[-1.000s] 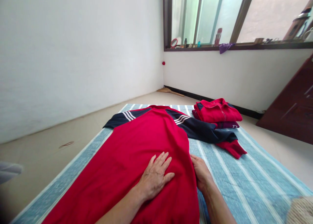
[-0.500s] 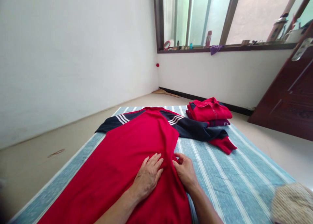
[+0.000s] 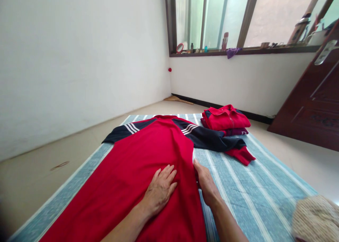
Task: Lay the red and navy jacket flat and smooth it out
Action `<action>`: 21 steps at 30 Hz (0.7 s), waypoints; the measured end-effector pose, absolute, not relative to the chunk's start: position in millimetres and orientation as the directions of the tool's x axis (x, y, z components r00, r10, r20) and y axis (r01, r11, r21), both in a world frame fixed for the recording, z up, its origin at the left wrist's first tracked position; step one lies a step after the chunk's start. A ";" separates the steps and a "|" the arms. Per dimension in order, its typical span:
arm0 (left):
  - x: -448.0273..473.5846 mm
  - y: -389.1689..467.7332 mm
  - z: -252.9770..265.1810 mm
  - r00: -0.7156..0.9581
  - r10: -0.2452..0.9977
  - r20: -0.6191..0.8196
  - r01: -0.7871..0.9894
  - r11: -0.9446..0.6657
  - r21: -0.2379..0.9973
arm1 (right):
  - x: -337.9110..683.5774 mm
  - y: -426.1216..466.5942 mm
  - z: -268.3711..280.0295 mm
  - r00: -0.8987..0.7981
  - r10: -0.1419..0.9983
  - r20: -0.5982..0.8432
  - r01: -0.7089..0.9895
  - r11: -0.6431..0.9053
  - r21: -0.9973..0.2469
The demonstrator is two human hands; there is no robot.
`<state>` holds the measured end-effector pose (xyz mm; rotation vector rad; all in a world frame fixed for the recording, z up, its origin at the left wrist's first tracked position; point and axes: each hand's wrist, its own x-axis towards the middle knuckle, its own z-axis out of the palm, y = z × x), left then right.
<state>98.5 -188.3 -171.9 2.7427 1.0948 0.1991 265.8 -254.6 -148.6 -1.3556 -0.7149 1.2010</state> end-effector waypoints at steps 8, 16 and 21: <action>96.0 -187.7 -177.9 0.738 0.674 0.009 0.655 -0.720 0.231 | 289.8 -250.1 -170.3 0.426 0.873 -0.238 -0.156 -0.188 -0.970; 96.2 -189.2 -179.9 0.732 0.681 -0.008 0.663 -0.710 0.238 | 307.3 -250.9 -181.9 0.413 0.840 -0.351 -0.282 -0.249 -0.927; 98.5 -194.3 -173.5 0.725 0.688 -0.006 0.667 -0.700 0.256 | 300.5 -252.3 -175.7 0.297 0.877 -0.377 -0.453 -0.219 -0.864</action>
